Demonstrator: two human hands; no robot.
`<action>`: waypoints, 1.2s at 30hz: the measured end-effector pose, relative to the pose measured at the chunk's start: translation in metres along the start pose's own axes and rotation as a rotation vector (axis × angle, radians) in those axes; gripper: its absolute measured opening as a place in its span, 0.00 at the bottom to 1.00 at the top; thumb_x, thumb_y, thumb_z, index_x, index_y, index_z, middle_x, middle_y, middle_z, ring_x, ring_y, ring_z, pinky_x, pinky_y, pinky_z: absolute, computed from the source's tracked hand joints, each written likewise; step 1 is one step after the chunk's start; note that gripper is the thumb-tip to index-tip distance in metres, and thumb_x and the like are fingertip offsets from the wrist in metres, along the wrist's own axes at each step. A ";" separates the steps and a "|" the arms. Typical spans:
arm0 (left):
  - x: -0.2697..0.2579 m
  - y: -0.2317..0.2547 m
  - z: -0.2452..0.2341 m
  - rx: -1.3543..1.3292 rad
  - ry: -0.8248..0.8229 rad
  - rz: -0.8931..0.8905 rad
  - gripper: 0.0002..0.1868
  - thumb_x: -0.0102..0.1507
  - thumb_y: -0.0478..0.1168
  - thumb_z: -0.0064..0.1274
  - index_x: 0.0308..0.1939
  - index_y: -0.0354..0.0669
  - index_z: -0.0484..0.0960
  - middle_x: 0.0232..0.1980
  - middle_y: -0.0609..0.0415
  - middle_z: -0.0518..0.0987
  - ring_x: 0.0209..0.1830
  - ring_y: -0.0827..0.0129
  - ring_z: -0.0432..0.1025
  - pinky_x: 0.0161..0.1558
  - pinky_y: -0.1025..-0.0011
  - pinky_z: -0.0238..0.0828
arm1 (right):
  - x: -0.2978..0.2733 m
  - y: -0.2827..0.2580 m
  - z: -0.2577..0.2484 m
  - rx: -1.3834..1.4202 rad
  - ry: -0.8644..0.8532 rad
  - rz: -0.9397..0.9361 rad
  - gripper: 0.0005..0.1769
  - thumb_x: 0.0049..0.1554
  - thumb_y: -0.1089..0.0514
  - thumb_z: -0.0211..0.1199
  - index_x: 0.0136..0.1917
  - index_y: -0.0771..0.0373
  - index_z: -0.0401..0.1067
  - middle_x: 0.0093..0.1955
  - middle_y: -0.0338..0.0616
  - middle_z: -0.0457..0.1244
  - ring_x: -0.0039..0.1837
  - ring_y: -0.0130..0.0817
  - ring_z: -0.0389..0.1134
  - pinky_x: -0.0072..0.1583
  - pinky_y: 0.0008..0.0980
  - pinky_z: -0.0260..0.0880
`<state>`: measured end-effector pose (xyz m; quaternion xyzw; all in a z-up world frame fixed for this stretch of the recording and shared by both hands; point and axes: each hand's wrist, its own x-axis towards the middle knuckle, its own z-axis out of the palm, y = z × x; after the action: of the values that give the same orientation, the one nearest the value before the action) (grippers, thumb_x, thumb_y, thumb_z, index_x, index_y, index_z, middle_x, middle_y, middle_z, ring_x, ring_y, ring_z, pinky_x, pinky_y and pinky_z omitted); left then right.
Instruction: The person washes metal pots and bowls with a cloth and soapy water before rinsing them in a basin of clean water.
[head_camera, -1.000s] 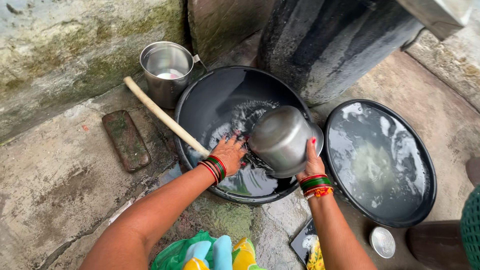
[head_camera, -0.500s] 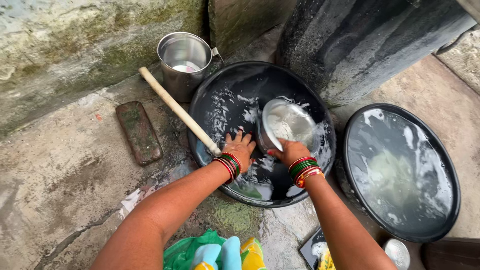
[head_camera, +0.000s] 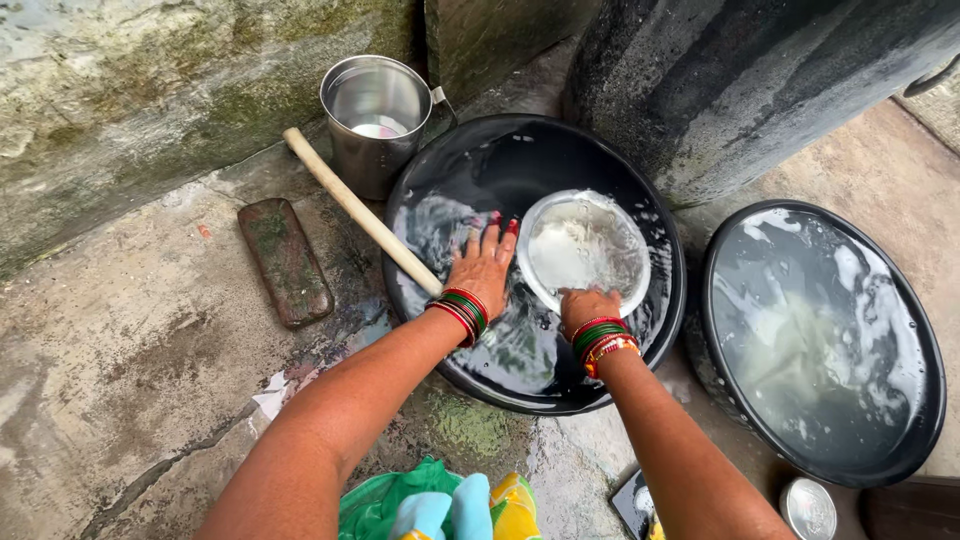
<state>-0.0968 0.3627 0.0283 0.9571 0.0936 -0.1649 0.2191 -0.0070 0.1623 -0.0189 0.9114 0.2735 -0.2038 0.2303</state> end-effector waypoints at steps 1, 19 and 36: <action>0.004 0.001 0.002 0.030 0.026 0.038 0.49 0.65 0.43 0.54 0.82 0.47 0.39 0.85 0.45 0.37 0.84 0.46 0.33 0.78 0.44 0.33 | -0.004 -0.001 0.000 0.016 -0.065 0.045 0.17 0.59 0.56 0.59 0.61 0.50 0.76 0.61 0.44 0.71 0.69 0.40 0.70 0.79 0.57 0.47; 0.064 -0.018 0.087 0.615 -0.148 0.101 0.43 0.66 0.51 0.44 0.82 0.51 0.42 0.85 0.47 0.35 0.84 0.41 0.26 0.74 0.32 0.21 | -0.068 0.007 0.003 0.121 0.448 -0.036 0.31 0.58 0.60 0.50 0.74 0.45 0.61 0.64 0.46 0.66 0.67 0.46 0.62 0.58 0.58 0.58; 0.040 -0.007 0.056 0.501 0.051 0.156 0.42 0.68 0.48 0.45 0.81 0.42 0.42 0.83 0.39 0.37 0.82 0.35 0.25 0.74 0.32 0.21 | -0.047 -0.003 -0.011 0.102 0.139 0.014 0.30 0.59 0.55 0.59 0.74 0.43 0.60 0.69 0.43 0.63 0.78 0.44 0.53 0.78 0.69 0.30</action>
<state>-0.0766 0.3481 -0.0367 0.9897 -0.0185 -0.1412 -0.0152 -0.0426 0.1510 0.0125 0.9358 0.2715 -0.1521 0.1656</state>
